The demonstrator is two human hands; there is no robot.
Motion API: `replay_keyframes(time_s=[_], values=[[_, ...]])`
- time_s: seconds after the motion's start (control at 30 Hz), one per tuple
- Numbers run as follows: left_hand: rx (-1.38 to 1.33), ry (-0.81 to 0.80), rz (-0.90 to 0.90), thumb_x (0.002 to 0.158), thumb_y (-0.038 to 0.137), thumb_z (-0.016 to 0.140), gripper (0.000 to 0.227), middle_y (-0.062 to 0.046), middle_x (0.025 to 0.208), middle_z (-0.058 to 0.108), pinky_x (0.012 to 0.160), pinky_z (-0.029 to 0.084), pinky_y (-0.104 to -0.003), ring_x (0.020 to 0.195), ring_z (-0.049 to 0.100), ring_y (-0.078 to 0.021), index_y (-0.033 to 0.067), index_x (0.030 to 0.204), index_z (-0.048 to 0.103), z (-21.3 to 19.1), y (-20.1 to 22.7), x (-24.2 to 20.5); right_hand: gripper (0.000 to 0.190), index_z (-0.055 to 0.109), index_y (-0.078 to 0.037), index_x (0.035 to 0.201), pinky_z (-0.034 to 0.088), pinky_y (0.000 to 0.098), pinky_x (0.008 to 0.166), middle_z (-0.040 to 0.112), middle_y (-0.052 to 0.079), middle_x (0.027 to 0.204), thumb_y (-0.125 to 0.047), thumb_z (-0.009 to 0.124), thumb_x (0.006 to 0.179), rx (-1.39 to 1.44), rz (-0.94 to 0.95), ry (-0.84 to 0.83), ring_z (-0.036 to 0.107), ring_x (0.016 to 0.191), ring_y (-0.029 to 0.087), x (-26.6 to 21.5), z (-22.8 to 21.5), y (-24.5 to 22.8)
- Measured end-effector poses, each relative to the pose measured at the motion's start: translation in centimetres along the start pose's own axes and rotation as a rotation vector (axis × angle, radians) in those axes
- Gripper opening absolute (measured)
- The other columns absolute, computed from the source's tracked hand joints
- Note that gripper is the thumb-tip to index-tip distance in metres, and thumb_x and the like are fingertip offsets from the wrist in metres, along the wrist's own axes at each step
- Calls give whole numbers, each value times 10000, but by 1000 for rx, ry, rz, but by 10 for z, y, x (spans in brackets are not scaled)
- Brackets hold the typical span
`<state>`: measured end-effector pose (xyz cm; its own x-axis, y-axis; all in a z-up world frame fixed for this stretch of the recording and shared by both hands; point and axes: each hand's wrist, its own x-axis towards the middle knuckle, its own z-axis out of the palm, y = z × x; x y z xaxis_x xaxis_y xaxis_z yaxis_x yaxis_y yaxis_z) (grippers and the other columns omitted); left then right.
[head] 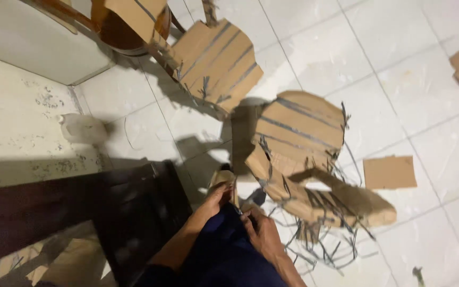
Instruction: Assembling a cardboard structure by threading and tightening plastic ties through pre-cut holes.
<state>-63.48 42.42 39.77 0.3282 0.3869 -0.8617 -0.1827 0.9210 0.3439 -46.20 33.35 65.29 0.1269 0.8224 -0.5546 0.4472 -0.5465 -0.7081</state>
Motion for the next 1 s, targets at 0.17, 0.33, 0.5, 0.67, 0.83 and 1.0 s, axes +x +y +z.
replay_keyframes(time_s=[0.17, 0.33, 0.5, 0.67, 0.83, 1.0], values=[[-36, 218, 29, 1006, 181, 651, 181, -68, 810, 684, 555, 464, -241, 634, 603, -135, 12, 976, 712, -21, 76, 14, 234, 752, -72, 946, 496, 296, 575, 710, 38, 672, -235, 585, 927, 89, -2, 25, 578, 551, 168, 44, 4, -61], [126, 119, 79, 961, 129, 648, 142, -72, 717, 663, 519, 413, -252, 552, 550, -140, 23, 897, 717, -76, 154, 40, 174, 743, -62, 978, 478, 268, 590, 689, 30, 690, -130, 590, 932, 350, 54, 118, 573, 600, 141, 134, 53, -83], [614, 272, 181, 918, 306, 635, 300, -66, 897, 744, 657, 540, -319, 769, 664, -187, 59, 1019, 774, -160, 276, 122, 152, 691, -25, 994, 538, 305, 726, 691, 67, 870, -39, 544, 958, 690, -100, 369, 616, 749, 168, 250, 91, -104], [345, 376, 200, 962, 29, 640, 236, -78, 912, 728, 634, 584, -230, 747, 665, -131, 66, 1188, 697, -157, 457, 97, 178, 701, -4, 962, 470, 277, 724, 672, 73, 822, -138, 588, 992, 624, -56, 463, 577, 747, 157, 305, 70, -189], [363, 403, 462, 886, 108, 660, 96, -104, 791, 702, 585, 567, -266, 661, 661, -158, 69, 958, 711, -162, 556, 117, 233, 695, 6, 937, 518, 390, 685, 708, 179, 795, -197, 601, 1000, 553, 117, 478, 653, 727, 260, 359, 60, -217], [429, 526, 763, 865, 348, 718, 173, -79, 789, 713, 604, 550, -374, 721, 698, -157, 202, 957, 719, -125, 653, 113, 198, 623, 102, 926, 501, 536, 784, 659, 326, 799, -76, 560, 989, 562, 53, 611, 657, 838, 370, 460, 69, -207]])
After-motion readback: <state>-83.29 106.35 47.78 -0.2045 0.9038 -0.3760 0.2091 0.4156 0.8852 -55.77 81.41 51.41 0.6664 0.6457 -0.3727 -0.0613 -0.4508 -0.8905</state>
